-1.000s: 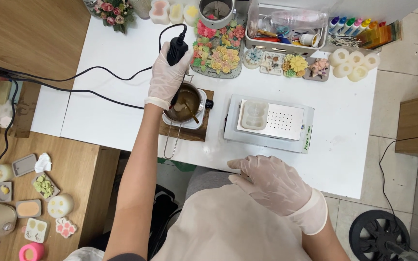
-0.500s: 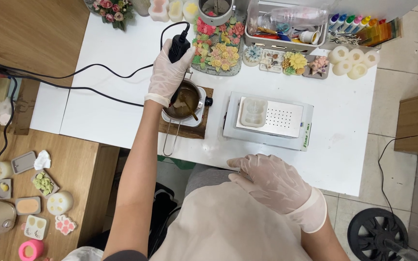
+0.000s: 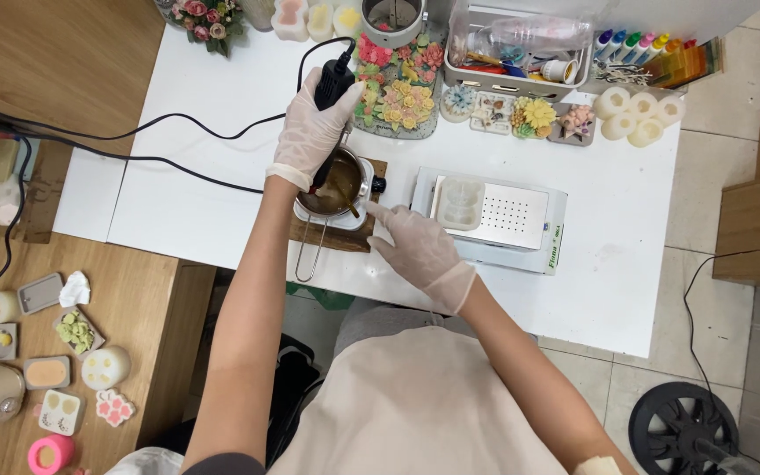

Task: Stirring and mixing melted wax in a pot on a hot plate using a spoon and a hand mixer.

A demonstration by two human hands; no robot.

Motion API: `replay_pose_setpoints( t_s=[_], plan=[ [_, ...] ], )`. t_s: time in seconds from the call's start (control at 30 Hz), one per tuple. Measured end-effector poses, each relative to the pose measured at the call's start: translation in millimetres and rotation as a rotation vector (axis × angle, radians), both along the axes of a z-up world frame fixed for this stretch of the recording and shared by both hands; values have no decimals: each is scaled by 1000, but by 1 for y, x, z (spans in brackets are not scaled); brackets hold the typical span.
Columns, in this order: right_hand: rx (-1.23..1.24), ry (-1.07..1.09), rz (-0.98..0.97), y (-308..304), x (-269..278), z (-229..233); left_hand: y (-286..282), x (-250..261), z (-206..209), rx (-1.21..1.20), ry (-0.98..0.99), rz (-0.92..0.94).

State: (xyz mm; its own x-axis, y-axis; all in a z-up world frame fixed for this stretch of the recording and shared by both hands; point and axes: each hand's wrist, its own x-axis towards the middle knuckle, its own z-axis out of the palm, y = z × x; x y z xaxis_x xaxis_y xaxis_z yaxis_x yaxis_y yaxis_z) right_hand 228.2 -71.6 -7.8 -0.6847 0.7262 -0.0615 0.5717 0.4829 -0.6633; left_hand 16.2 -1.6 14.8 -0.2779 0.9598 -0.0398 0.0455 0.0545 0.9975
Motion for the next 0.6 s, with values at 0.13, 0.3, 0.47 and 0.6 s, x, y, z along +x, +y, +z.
replay_pose_setpoints(
  t_s=[0.13,0.3,0.47,0.6],
  plan=[
    [24,-50,20,17,-26,-12,-1,-2,0,-32,-9,-10],
    [48,30,83,20,-36,-57,-5,2,12,-86,275,25],
    [37,88,56,11,-35,-73,-4,-1,8,-20,277,-11],
    [-21,75,33,7,-36,-62,-2,-1,8,-55,338,-29]
  ],
)
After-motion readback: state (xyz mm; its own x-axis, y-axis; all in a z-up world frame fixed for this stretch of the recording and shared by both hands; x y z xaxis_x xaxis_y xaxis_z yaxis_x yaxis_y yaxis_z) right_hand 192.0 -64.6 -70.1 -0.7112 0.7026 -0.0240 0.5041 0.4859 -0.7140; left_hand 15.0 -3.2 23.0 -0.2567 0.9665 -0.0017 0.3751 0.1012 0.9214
